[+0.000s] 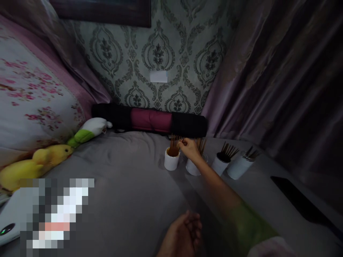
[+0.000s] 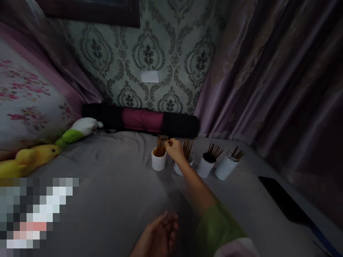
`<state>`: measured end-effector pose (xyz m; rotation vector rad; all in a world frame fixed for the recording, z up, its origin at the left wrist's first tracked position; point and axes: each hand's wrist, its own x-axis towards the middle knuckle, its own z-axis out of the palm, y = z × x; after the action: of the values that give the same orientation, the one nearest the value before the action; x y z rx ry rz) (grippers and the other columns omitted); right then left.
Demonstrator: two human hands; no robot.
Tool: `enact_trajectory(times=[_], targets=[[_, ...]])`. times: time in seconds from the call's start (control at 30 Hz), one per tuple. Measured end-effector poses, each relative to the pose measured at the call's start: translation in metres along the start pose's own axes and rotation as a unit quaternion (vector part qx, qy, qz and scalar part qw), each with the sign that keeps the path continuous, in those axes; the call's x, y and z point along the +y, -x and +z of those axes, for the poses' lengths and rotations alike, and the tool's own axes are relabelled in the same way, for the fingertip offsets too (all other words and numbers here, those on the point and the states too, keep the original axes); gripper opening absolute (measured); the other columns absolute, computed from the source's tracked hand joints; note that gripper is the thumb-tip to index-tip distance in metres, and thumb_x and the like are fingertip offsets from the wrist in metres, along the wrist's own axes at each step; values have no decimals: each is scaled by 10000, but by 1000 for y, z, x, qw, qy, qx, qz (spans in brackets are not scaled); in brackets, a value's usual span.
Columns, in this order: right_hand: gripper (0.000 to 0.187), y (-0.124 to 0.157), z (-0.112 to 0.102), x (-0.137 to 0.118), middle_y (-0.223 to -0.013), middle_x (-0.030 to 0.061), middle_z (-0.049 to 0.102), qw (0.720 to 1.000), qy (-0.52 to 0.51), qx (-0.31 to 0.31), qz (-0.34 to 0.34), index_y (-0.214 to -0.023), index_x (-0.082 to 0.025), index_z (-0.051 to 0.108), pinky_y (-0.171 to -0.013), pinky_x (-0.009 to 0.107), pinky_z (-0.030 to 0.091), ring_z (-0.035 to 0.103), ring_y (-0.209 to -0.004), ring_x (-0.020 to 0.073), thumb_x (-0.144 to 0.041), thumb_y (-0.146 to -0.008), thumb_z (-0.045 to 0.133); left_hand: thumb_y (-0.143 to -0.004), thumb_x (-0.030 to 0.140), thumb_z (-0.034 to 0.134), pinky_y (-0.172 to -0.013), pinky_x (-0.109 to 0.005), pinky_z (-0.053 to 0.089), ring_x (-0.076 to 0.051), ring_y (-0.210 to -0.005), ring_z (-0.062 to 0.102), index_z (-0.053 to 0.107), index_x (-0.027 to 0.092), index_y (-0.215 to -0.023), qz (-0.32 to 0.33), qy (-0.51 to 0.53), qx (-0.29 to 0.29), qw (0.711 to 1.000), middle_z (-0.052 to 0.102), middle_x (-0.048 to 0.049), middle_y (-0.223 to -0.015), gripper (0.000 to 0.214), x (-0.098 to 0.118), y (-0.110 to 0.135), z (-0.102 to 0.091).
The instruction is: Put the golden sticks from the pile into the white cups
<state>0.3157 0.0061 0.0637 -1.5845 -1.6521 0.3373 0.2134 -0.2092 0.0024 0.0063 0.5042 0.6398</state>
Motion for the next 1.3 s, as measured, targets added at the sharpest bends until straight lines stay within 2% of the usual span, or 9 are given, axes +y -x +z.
enact_trajectory(times=[0.47,0.63,0.8,1.03,1.17,1.3], targets=[[208,8,-7,-5,-700,48,654,999,19,-16,24,-733,-148,641,-542,209,383,583,-639,132,-291,-711,492,-752,337,511,-563,-215,289,-96,-583,484,580,88,-850,39,-32,-16,999,557,-42,-707,276,-6,1,-3],[198,17,-15,-2,-719,51,658,999,4,-28,20,-731,-157,651,-590,231,413,594,-675,147,-295,-700,513,-741,272,526,-563,-215,304,-89,-576,490,568,84,-852,53,-30,8,998,562,-37,-696,222,-10,2,-4],[201,26,-23,11,-707,42,648,1000,-12,-15,25,-747,-157,645,-588,233,428,590,-664,140,-300,-683,519,-723,205,532,-532,-192,307,-71,-531,483,535,99,-866,55,-4,54,997,549,-6,-641,178,-15,7,-2],[225,52,-56,15,-640,26,619,997,-57,-47,3,-744,-143,622,-516,210,405,536,-537,102,-299,-713,463,-722,162,485,-506,-167,312,-56,-489,449,510,111,-785,63,35,116,991,510,4,-578,85,-31,11,13],[244,69,-82,22,-634,22,616,996,-64,-54,3,-763,-142,620,-487,201,387,512,-501,93,-314,-720,452,-712,170,490,-476,-169,288,-49,-444,393,505,123,-741,31,33,121,992,470,19,-544,58,-44,9,27],[247,86,-113,36,-604,16,590,996,-59,-61,20,-713,-143,608,-441,197,363,476,-462,87,-334,-721,452,-695,177,496,-461,-182,251,-51,-427,368,507,118,-723,4,15,91,996,453,25,-530,67,-54,3,38]])
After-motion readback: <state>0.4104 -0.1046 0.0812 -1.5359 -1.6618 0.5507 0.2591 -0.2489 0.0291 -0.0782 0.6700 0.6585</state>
